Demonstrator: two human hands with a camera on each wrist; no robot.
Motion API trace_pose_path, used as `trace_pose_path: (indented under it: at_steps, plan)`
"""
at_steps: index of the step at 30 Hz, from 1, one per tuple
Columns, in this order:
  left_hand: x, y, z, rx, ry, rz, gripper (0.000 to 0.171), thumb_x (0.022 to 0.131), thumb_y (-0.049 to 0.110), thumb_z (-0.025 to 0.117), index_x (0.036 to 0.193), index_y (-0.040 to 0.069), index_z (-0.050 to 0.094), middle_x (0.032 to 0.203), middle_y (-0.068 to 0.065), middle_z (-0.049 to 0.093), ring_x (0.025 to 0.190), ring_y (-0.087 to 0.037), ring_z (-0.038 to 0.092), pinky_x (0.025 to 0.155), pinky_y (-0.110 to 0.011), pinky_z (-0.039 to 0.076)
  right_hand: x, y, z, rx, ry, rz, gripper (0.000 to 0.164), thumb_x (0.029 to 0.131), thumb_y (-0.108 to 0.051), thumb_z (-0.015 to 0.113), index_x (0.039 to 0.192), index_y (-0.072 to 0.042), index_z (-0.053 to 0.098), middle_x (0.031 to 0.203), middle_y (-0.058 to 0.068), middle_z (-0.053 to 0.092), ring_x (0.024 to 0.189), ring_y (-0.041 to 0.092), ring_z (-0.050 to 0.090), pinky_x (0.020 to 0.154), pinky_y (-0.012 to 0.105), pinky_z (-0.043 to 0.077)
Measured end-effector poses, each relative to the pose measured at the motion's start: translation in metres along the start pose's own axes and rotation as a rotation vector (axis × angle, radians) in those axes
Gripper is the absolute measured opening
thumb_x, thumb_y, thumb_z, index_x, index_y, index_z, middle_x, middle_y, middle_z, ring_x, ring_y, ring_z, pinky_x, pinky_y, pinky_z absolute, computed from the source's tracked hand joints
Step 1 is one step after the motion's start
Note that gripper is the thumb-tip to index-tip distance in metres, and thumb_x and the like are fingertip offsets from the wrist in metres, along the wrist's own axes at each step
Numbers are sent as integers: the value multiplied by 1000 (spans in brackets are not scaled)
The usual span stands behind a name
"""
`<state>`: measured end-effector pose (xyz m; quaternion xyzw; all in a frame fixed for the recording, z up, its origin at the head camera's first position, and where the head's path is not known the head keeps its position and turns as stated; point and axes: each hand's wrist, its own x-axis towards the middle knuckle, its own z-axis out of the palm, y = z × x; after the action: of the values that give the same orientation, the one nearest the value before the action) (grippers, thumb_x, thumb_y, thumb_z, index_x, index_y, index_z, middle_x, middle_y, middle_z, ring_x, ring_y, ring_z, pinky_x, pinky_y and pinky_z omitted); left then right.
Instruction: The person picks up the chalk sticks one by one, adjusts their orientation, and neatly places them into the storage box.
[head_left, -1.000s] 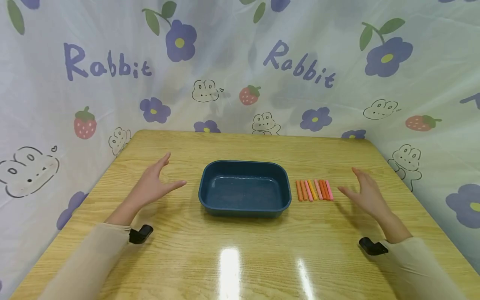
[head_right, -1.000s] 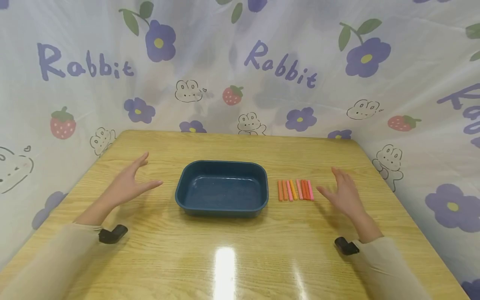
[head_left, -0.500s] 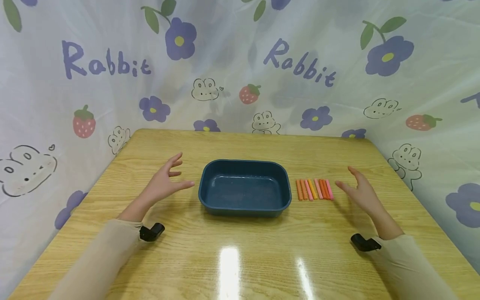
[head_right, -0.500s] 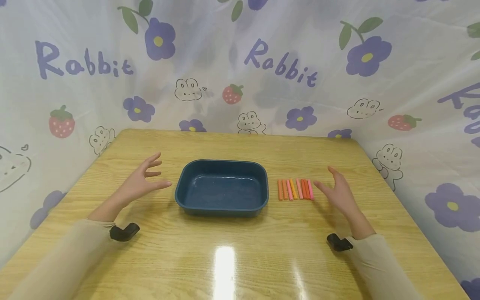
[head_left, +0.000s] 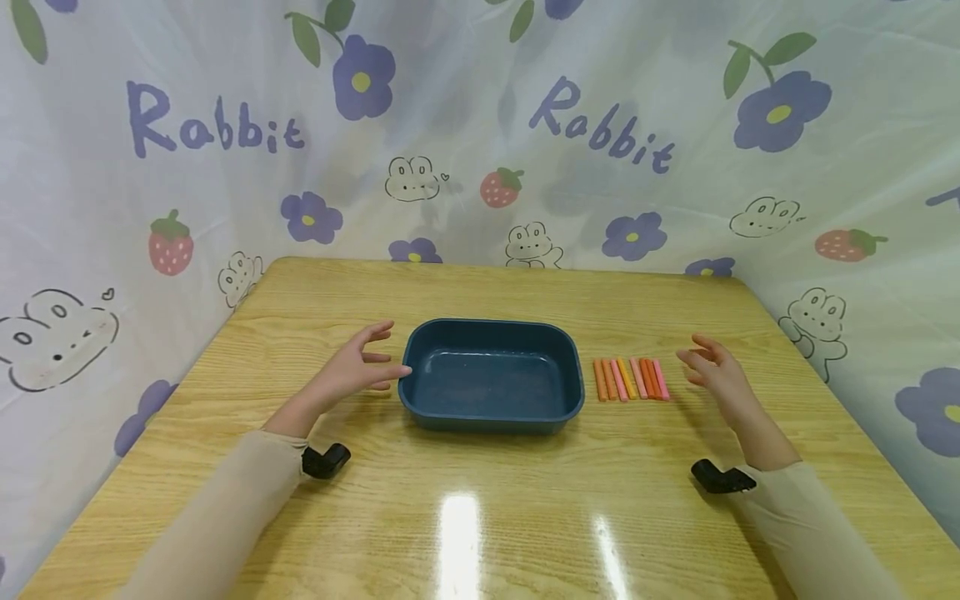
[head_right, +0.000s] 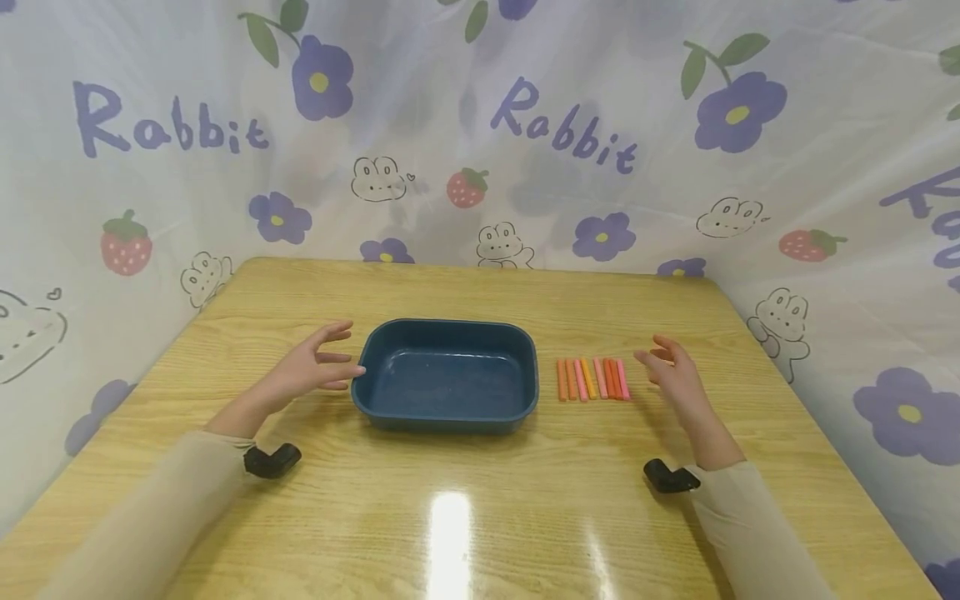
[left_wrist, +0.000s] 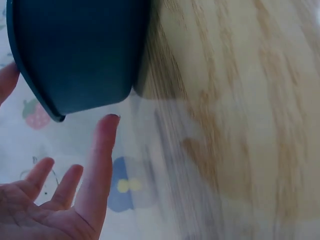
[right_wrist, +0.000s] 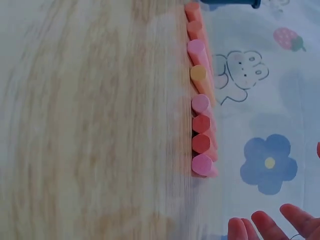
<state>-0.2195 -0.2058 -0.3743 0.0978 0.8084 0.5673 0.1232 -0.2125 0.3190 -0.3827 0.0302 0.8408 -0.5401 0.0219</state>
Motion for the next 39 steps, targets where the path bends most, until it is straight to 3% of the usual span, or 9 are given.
trace_pose_path:
  at_steps: [9,15,19,22,30,39]
  plan:
    - [7,-2,3,-93,-54,-15,89,81,15,73,149,12,17,147,-20,21,125,-44,36,79,-45,52,3,3,-3,121,3,95,73,97,-39,42,147,4,11,145,28,16,126,43,28,88,27,46]
    - [9,-3,6,-146,-75,-30,84,82,9,70,148,8,18,145,-20,24,124,-43,38,78,-44,52,6,7,-3,146,-84,139,65,98,-23,45,144,10,13,141,29,22,110,29,45,85,26,48]
    - [10,-2,8,-153,-77,-31,81,83,5,68,148,7,19,144,-20,26,122,-42,41,78,-43,53,10,12,-1,105,-155,153,61,98,-14,45,143,11,14,139,33,25,96,9,52,83,25,49]
    - [11,-2,9,-149,-79,-32,79,84,3,65,148,8,19,144,-20,26,121,-42,42,78,-43,53,13,16,0,49,-178,126,57,97,-9,44,142,14,17,138,36,26,93,5,53,82,25,50]
    - [12,-2,11,-140,-79,-44,76,85,0,62,148,10,21,143,-20,27,122,-40,42,79,-43,52,18,17,4,-43,-210,90,59,93,-4,53,140,14,23,135,36,29,98,17,55,81,27,50]
    - [12,-2,12,-143,-80,-45,76,85,-1,61,148,11,22,144,-20,27,123,-40,42,78,-43,53,20,14,5,-175,-207,83,59,88,-7,60,137,11,34,129,32,40,111,33,46,81,29,49]
